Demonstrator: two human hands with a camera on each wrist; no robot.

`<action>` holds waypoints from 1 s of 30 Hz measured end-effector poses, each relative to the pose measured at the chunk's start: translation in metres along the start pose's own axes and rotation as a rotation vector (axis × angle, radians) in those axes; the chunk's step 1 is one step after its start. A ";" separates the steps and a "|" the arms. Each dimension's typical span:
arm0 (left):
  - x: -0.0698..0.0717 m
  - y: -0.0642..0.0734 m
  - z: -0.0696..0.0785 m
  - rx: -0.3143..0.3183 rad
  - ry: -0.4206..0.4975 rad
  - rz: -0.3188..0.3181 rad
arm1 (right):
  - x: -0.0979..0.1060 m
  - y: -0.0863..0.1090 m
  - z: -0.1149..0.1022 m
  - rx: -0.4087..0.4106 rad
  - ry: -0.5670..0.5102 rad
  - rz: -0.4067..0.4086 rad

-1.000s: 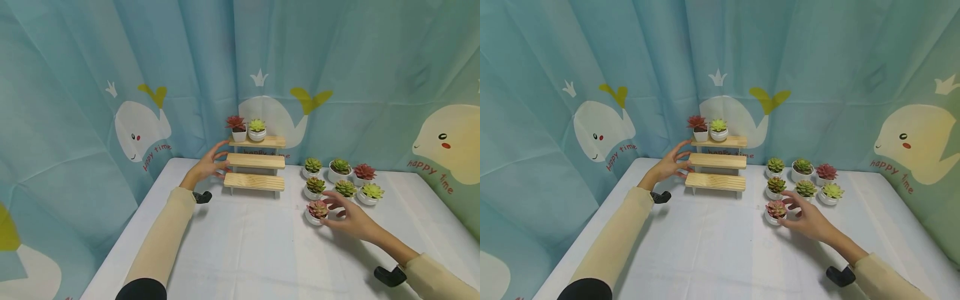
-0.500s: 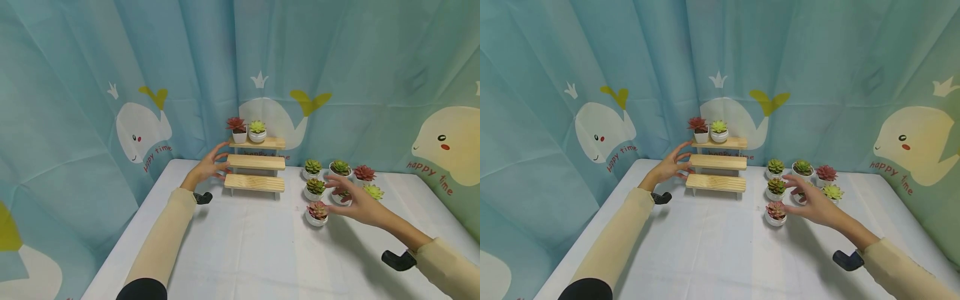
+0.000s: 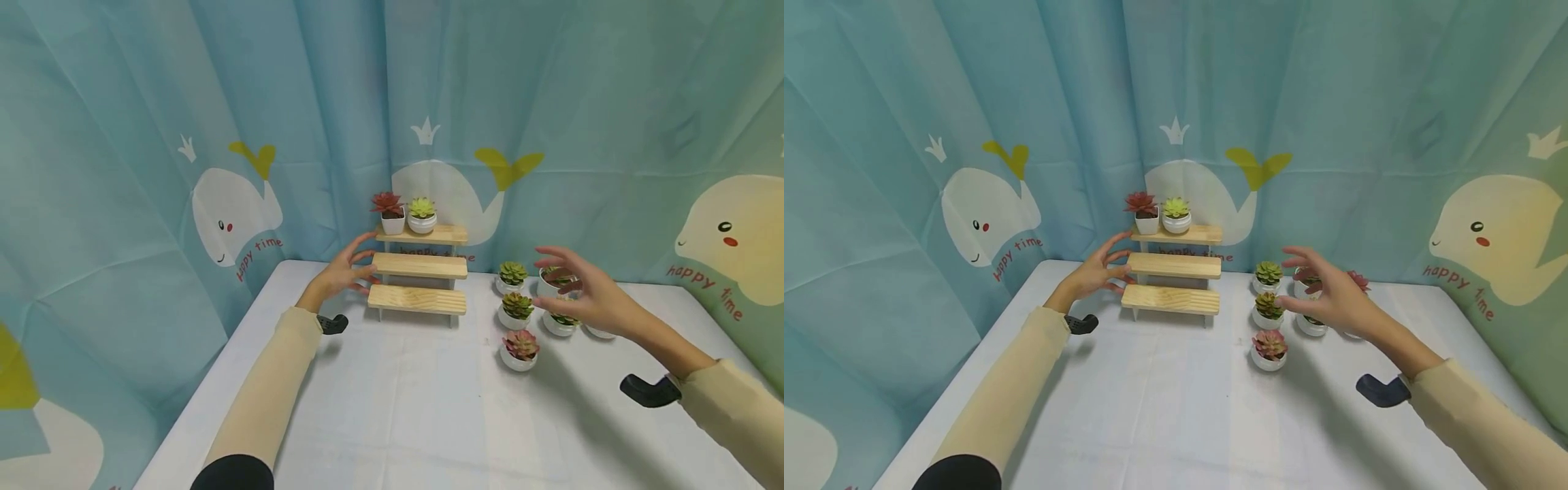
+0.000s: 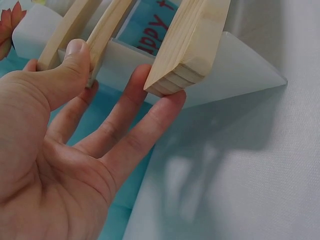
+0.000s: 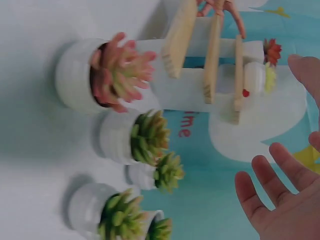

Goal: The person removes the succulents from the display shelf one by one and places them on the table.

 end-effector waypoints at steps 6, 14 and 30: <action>0.000 0.002 0.001 -0.003 -0.001 0.000 | 0.008 -0.013 -0.002 -0.030 0.005 0.025; -0.002 0.002 0.000 -0.015 -0.002 -0.012 | 0.009 -0.022 0.000 -0.083 0.004 0.044; 0.000 0.000 -0.001 -0.019 -0.003 -0.006 | -0.012 -0.066 0.001 -0.085 -0.053 -0.017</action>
Point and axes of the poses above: each hand's wrist, its own y-axis away from the middle knuckle, its own x-axis out of the back of the hand, z = x × y, the point moved 10 cm from there along -y, towards the middle knuckle, and after that the axes turned 1 degree about x, right-handed, at the moved point
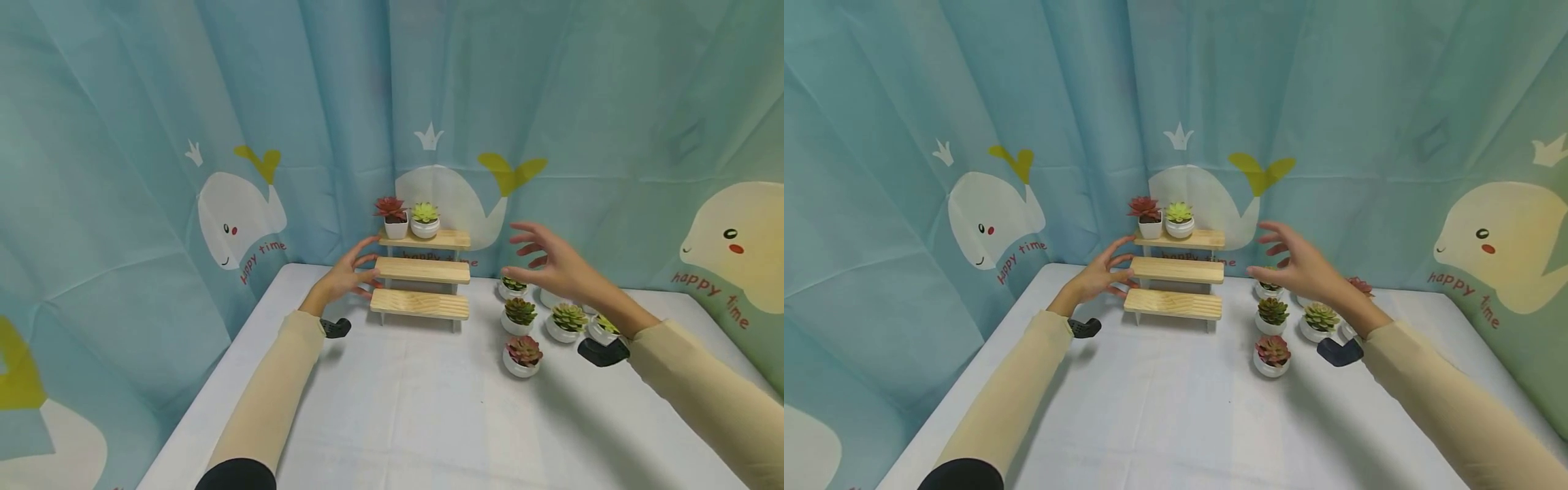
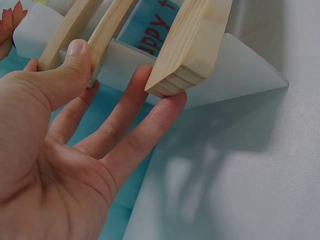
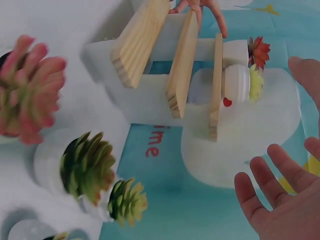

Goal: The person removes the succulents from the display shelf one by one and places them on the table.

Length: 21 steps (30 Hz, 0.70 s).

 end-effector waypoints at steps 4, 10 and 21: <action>0.000 0.001 0.001 0.001 -0.002 0.003 | -0.009 -0.016 -0.001 -0.004 -0.029 -0.018; 0.000 0.001 0.002 -0.008 -0.012 0.006 | -0.022 -0.042 -0.001 -0.014 -0.042 -0.039; -0.002 0.001 0.002 -0.015 -0.007 -0.005 | -0.048 -0.075 -0.001 -0.027 -0.084 -0.053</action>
Point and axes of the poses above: each hand's wrist, its own y-axis away from the middle knuckle, its own x-axis out of the back of the hand, z = x × y, the point moved 10 cm from there along -y, towards the middle knuckle, and after that the axes turned 1 degree about x, right-handed, at the moved point
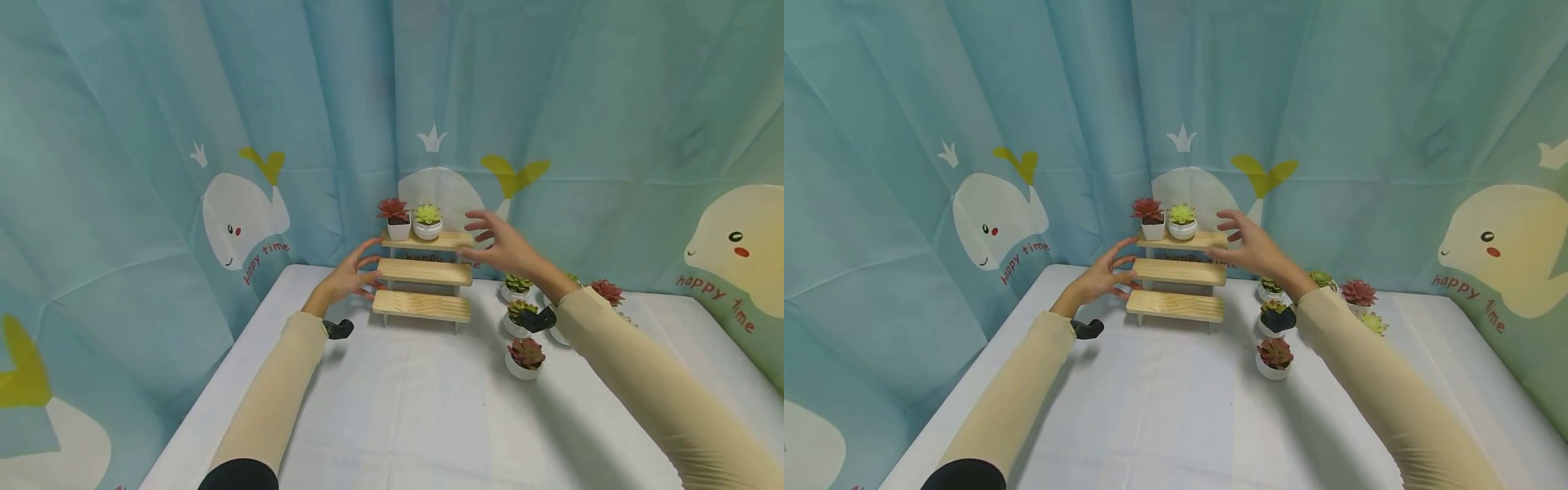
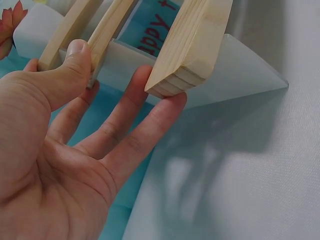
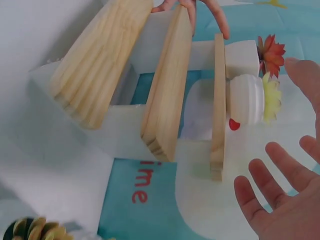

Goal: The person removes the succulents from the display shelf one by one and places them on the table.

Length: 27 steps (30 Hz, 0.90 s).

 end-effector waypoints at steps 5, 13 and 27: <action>0.000 0.000 0.000 0.002 0.004 -0.004 | -0.006 -0.012 0.002 -0.040 -0.024 0.022; -0.001 0.000 -0.001 0.003 0.019 -0.007 | -0.019 -0.033 0.005 -0.081 -0.079 0.047; -0.008 -0.001 0.005 0.001 -0.004 0.001 | -0.028 -0.051 0.022 -0.220 -0.225 0.111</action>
Point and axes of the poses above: each hand's wrist, its own y-axis away from the middle knuckle, its own x-axis out of the back of the hand, z = x × y, the point moved 10 cm from there along -y, towards the middle knuckle, and after that the axes turned 1 degree about x, right-handed, at the moved point
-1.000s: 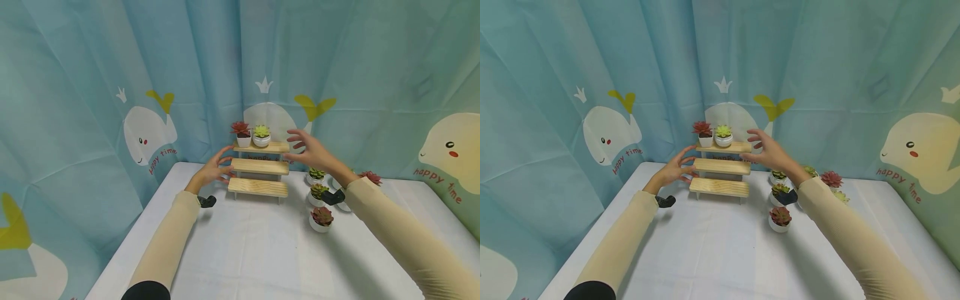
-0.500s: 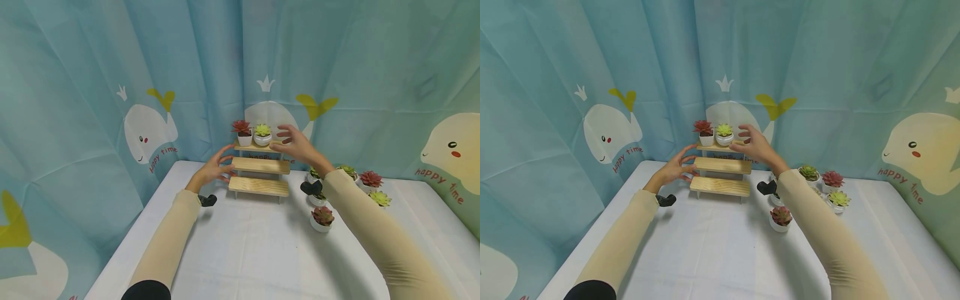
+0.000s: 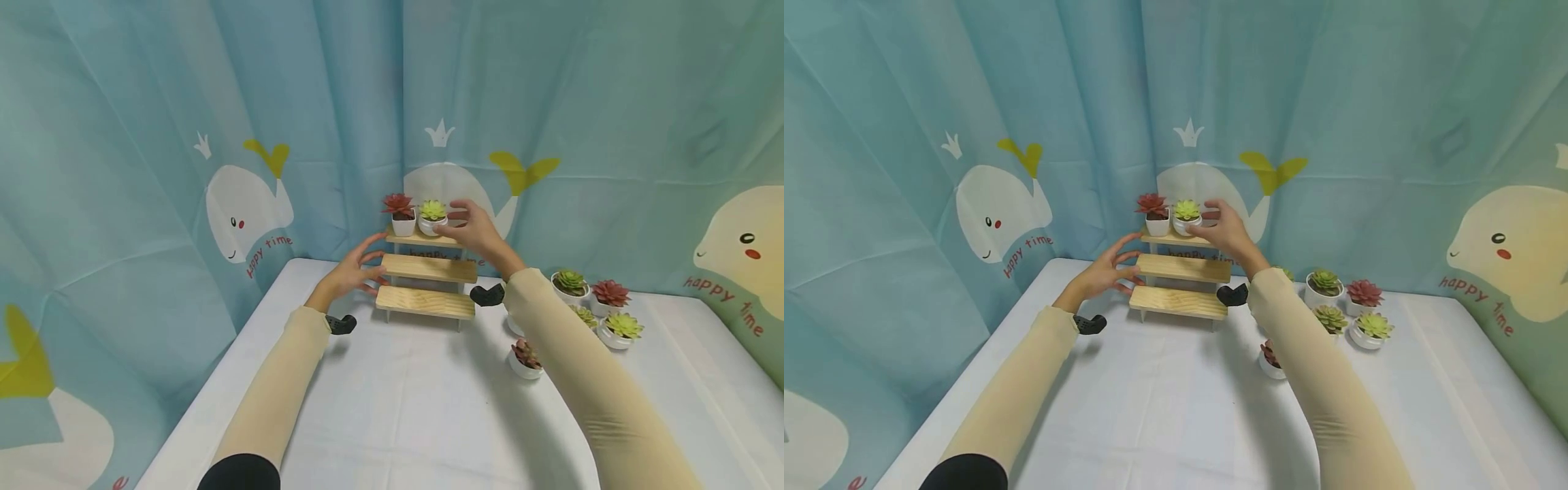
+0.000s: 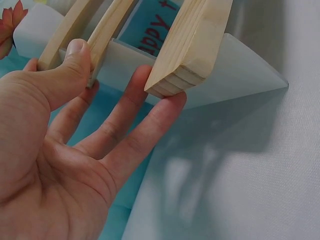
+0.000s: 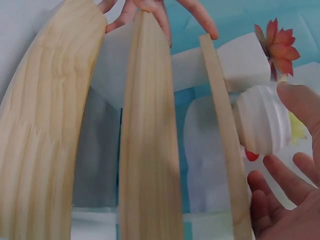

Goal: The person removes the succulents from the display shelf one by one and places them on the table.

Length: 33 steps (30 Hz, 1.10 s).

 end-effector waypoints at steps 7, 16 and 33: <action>-0.003 -0.002 0.000 0.005 0.011 -0.003 | -0.003 -0.004 0.007 -0.022 0.008 0.031; -0.003 -0.003 0.001 -0.002 0.013 -0.004 | -0.006 -0.008 0.008 -0.033 0.024 0.051; 0.001 0.001 -0.005 0.021 0.028 0.005 | -0.016 -0.005 0.005 -0.042 0.030 0.052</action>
Point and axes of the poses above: each hand's wrist, its own y-axis away from the middle knuckle, its own x-axis out of the back of the hand, z = x × y, the point moved 10 cm from there along -y, towards the middle knuckle, and after that the axes turned 1 degree about x, right-handed, at the moved point
